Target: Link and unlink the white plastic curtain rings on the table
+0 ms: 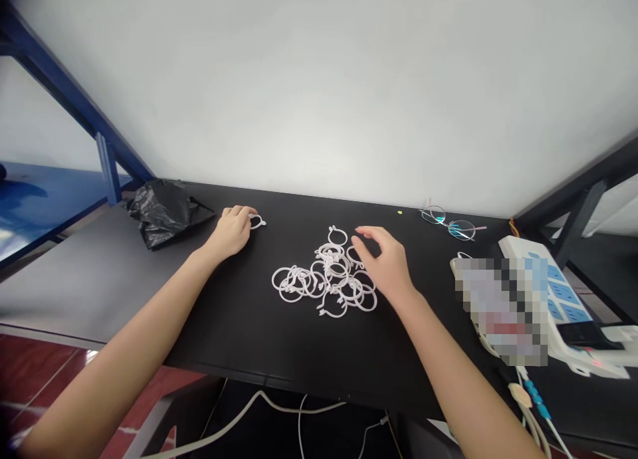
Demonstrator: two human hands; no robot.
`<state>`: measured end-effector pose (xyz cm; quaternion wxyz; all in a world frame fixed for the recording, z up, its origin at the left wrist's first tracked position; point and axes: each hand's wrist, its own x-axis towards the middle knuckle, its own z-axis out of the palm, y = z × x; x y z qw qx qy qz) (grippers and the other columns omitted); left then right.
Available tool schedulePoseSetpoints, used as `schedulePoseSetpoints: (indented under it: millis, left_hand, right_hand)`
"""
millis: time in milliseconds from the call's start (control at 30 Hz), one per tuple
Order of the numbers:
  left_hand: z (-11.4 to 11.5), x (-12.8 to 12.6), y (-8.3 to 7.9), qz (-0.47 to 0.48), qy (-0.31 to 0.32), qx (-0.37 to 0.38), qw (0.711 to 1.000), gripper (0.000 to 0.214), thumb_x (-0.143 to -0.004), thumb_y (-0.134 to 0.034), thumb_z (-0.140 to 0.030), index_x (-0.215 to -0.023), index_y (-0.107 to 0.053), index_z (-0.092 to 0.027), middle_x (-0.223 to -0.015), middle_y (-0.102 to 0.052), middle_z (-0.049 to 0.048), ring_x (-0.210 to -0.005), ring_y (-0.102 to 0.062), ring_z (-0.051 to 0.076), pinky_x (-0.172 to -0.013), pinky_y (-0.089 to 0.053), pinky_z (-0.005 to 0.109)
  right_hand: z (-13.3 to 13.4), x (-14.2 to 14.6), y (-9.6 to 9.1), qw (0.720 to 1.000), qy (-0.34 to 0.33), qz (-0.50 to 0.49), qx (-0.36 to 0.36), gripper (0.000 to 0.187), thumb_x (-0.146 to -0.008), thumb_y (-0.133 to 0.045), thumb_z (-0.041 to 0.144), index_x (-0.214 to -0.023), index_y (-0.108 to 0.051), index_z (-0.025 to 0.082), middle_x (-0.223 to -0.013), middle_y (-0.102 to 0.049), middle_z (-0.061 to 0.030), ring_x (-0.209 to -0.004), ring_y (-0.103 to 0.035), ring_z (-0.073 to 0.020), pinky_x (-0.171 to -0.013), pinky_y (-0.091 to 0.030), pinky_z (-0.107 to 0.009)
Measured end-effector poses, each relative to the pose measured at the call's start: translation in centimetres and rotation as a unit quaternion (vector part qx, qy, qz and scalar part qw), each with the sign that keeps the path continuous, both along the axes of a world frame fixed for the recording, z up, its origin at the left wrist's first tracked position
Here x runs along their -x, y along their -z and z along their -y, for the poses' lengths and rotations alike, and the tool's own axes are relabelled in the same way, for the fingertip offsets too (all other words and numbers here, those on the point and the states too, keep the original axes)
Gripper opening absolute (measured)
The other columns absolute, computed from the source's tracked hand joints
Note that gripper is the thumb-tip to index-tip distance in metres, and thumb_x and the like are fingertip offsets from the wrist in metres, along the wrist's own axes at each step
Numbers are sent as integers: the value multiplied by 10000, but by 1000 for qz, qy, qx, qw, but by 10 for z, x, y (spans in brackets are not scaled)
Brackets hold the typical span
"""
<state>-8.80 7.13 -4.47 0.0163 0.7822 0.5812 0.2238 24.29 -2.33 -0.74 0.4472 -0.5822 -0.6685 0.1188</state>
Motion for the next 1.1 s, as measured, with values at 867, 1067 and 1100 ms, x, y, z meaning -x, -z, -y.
schedulePoseSetpoints:
  millis: [867, 1067, 1100]
  left_hand:
    - [75, -76, -44, 102, 341, -150, 922, 371, -960, -509, -322, -1295, -446, -176, -1222, -602, 138, -1113, -566, 238, -1027, -396, 461]
    - [85, -85, -43, 113, 369, -141, 912, 239, -965, -493, -367, -1115, -565, -196, -909, -665, 49, -880, -579, 188, -1010, -399, 413]
    - [85, -85, -43, 117, 372, -135, 911, 222, -965, -490, -363, -1086, -577, -198, -898, -668, 47, -868, -574, 187, -992, -409, 401]
  right_hand:
    - [17, 35, -1, 979, -46, -128, -153, 291, -847, -675, 211, -1137, -689, 218, -1175, -609, -102, -933, -712, -241, -779, -640, -386]
    - [44, 61, -6, 979, -138, -95, -116, 323, -834, -689, 199, -1153, -688, 250, -1189, -663, -90, -917, -729, -247, -711, -681, -396]
    - [44, 60, -6, 980, -137, -104, -100, 308, -837, -689, 226, -1144, -692, 249, -1191, -667, -91, -916, -730, -250, -691, -683, -390]
